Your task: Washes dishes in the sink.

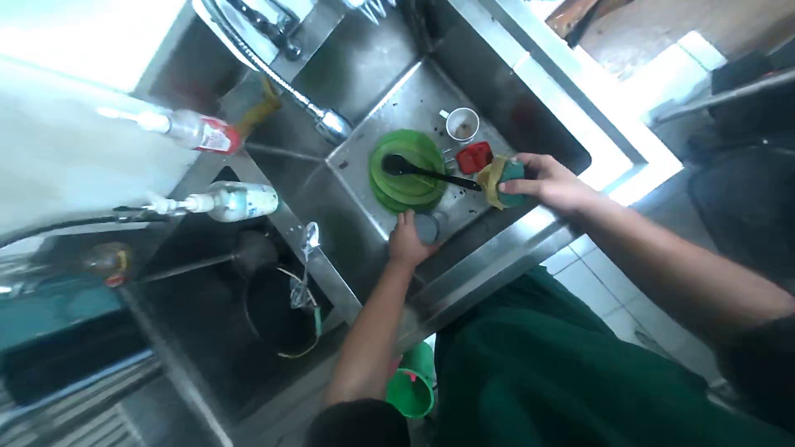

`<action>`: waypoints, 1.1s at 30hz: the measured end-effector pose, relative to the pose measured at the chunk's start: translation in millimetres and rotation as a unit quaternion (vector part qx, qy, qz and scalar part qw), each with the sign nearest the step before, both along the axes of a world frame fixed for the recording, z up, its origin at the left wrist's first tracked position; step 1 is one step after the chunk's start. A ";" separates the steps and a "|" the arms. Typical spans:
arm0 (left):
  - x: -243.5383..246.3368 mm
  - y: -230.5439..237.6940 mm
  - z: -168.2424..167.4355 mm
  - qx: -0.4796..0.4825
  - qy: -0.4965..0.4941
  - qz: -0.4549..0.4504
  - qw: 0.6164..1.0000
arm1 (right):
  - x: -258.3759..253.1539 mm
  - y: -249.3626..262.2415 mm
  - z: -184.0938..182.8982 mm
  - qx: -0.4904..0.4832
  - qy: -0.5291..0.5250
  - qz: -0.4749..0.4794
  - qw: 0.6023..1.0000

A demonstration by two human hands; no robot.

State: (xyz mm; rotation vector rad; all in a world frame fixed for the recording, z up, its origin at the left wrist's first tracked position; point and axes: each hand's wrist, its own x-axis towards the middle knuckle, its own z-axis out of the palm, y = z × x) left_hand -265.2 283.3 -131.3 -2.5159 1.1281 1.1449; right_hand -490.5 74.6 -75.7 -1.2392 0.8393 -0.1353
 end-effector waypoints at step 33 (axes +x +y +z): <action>32.1 27.2 9.5 -0.490 0.247 0.500 0.670 | 32.4 -7.2 -6.3 0.032 -0.087 0.075 0.993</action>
